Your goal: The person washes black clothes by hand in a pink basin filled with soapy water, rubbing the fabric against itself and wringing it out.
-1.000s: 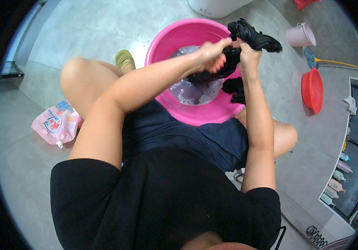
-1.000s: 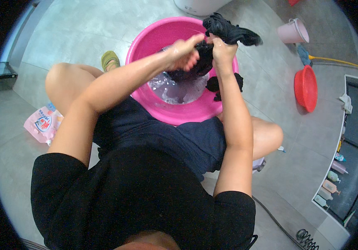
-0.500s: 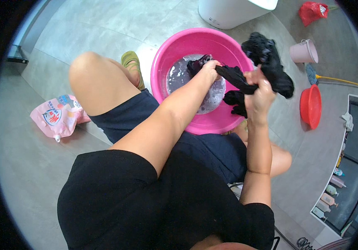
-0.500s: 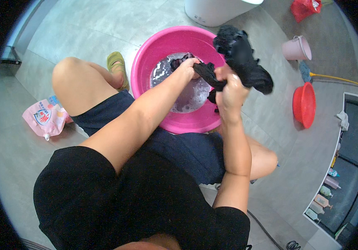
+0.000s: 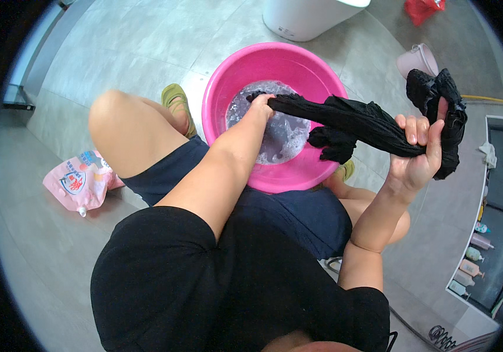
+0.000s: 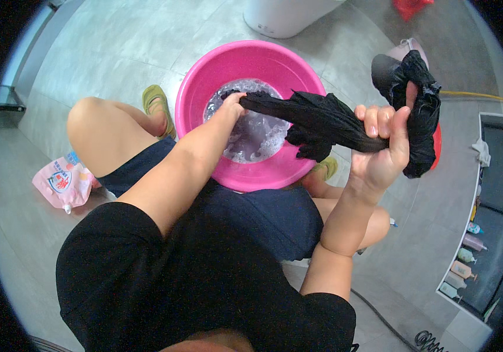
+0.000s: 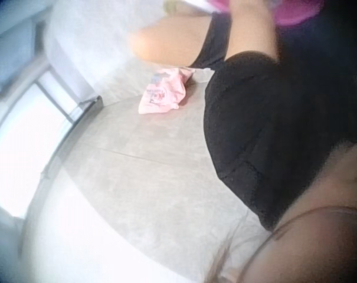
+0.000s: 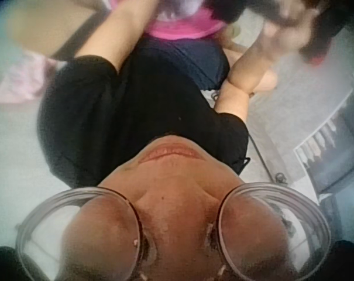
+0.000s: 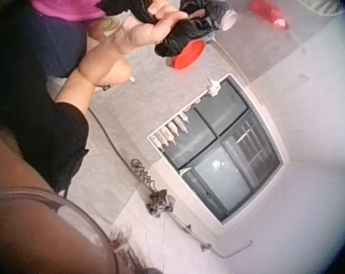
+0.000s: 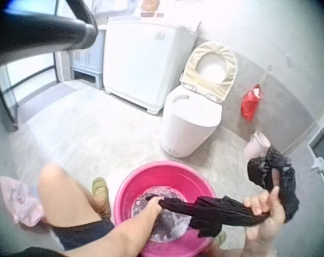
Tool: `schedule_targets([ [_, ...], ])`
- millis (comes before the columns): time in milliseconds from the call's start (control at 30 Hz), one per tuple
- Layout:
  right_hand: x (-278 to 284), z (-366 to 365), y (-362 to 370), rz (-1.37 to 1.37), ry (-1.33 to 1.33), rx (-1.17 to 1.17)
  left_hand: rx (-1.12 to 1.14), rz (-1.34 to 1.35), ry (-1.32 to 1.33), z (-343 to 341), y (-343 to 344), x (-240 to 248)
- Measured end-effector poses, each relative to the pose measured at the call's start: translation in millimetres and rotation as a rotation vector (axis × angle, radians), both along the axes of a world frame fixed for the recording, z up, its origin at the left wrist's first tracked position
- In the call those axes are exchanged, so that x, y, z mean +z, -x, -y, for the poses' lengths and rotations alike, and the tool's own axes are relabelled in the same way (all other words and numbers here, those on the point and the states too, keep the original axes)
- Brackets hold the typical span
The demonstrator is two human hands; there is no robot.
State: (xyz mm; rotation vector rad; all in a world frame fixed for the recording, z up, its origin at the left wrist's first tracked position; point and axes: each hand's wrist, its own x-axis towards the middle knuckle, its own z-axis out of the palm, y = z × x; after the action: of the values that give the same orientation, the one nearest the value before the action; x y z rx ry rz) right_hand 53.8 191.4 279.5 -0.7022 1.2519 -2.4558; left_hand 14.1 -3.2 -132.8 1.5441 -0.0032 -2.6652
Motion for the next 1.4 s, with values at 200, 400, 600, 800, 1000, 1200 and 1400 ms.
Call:
schedule_targets([
  [200,1.0,2.0,8.7,0.026,0.062,0.027,0.213,-0.091,-0.042,52.1,-7.5,-1.2],
  [400,-28.7,-4.5,42.6,0.029,-0.039,-0.036,0.098,-0.025,0.324,50.2,-20.0,67.9],
  [600,-96.2,30.4,58.3,-0.047,-0.304,-0.178,-0.298,-0.538,0.690,36.5,-14.2,162.5],
  [800,-147.8,60.8,46.5,0.029,-0.346,0.084,-0.353,-0.575,1.208,-22.1,-25.9,282.1],
  [1000,-120.9,70.6,45.8,0.055,-0.319,0.203,-0.221,-0.925,0.956,-23.1,-3.8,279.2],
  [1200,-140.9,84.3,55.7,-0.074,-0.404,-0.089,-0.603,-0.399,1.519,22.0,0.9,236.9],
  [1400,-125.8,67.3,55.7,-0.156,-0.403,-0.115,-0.849,-0.433,0.336,15.6,-62.2,172.3],
])
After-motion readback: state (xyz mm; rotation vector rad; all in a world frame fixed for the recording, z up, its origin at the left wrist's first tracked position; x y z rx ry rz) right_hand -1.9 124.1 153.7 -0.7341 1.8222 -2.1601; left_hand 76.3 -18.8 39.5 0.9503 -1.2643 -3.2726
